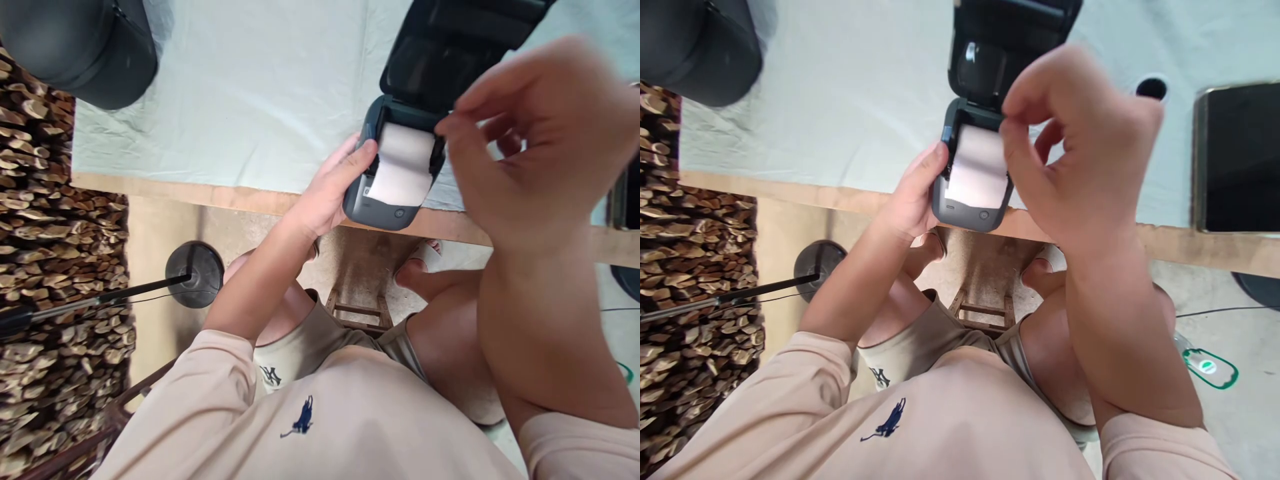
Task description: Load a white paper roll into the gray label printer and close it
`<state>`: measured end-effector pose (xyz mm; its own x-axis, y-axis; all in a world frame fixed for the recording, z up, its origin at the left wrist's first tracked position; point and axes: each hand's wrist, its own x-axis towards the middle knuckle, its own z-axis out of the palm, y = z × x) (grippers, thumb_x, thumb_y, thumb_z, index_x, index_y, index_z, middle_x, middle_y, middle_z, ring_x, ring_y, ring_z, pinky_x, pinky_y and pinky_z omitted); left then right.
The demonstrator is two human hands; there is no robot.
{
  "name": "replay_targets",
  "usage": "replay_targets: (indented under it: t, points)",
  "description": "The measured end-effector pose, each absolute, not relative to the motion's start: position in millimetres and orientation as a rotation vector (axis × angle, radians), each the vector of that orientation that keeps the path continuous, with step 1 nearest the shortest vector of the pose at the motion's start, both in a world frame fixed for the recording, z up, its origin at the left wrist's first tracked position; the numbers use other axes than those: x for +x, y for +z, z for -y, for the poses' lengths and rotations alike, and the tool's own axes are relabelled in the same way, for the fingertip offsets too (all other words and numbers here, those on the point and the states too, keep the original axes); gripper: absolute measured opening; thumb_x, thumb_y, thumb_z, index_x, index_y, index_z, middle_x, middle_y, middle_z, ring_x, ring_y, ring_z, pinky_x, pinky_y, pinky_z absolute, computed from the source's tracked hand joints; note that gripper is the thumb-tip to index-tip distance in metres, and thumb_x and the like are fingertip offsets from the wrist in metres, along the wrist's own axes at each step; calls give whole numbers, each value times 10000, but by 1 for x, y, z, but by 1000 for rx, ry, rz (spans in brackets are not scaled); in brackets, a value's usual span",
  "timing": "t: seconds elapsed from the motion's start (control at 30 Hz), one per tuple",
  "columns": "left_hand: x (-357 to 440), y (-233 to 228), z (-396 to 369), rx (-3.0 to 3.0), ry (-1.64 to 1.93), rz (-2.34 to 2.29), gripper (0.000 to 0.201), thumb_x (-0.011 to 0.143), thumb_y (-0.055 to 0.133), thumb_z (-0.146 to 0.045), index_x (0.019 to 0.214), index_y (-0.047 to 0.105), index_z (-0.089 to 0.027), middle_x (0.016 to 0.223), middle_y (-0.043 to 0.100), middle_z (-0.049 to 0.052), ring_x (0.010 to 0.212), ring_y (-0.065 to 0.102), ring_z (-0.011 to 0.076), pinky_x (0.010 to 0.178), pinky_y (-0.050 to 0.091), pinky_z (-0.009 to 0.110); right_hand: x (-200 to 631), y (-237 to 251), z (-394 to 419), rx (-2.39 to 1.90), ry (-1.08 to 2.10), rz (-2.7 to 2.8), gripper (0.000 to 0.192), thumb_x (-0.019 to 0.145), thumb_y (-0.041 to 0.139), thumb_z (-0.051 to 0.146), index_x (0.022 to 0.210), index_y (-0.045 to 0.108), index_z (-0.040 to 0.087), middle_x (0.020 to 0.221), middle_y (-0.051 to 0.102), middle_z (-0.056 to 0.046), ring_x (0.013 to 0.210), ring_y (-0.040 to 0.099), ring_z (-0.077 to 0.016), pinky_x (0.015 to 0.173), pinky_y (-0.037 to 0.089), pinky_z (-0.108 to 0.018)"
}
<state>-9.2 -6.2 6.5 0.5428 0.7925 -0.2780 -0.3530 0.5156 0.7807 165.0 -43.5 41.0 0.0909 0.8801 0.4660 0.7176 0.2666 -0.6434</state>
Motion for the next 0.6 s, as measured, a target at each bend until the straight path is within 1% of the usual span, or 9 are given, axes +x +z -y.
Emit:
replay_targets:
  t: [0.1,0.17,0.23,0.27,0.33,0.4,0.47,0.53,0.6]
  points:
    - [-9,12,8,711,726,-719,219,957,512,-239,1094,677,-195,888,687,2,1266,621,199,1057,528,293,164,50,46,-1862,321,1930,312,783,616,286,1093,639,311,1024,705,45,696,593,-99,741,542,-353]
    - [-9,15,8,686,692,-737,239,957,494,-190,1105,681,-195,860,674,-5,1267,620,184,1038,531,257,161,53,44,-2106,384,2006,489,744,653,343,1226,581,383,1093,703,35,796,651,-193,808,564,-468]
    - [-9,16,7,685,682,-732,250,957,486,-175,1114,681,-194,864,672,-5,1261,623,179,1026,535,242,160,54,41,-2214,432,2055,552,745,650,376,1285,537,412,1118,697,22,909,670,-266,836,563,-523]
    - [-9,16,7,696,684,-726,250,960,484,-178,1113,680,-192,862,671,-3,1255,627,179,1022,538,239,159,54,40,-2220,450,2065,554,751,643,373,1292,529,411,1130,694,23,949,671,-276,854,564,-524]
    - [-9,15,6,730,685,-715,243,967,480,-201,1102,681,-186,840,669,2,1240,638,183,1015,545,243,160,54,39,-2173,485,2054,522,744,645,330,1252,547,401,1145,689,46,989,670,-251,895,565,-492]
    - [-9,13,6,760,689,-708,239,976,470,-230,1081,679,-183,831,673,7,1235,643,192,1018,550,261,162,55,41,-2075,522,2000,495,705,671,284,1181,578,384,1111,691,65,931,670,-193,892,562,-439]
    - [-8,11,7,771,716,-701,237,982,458,-249,1069,669,-184,863,687,7,1268,621,200,1047,543,294,165,57,44,-1903,572,1896,427,690,675,273,1107,611,344,1056,686,60,814,646,-122,751,547,-340]
    - [-8,8,7,766,759,-706,224,981,464,-283,1029,662,-192,903,703,6,1312,587,209,1082,527,328,169,57,47,-1662,651,1718,360,716,626,253,1074,619,285,1055,652,39,781,623,-72,588,452,-225]
    - [-9,5,6,741,778,-720,271,974,470,-374,1004,667,-189,916,713,26,1333,566,236,1104,515,362,174,51,44,-1468,782,1432,375,745,528,227,1116,578,251,1030,612,21,755,615,-52,486,339,-171]
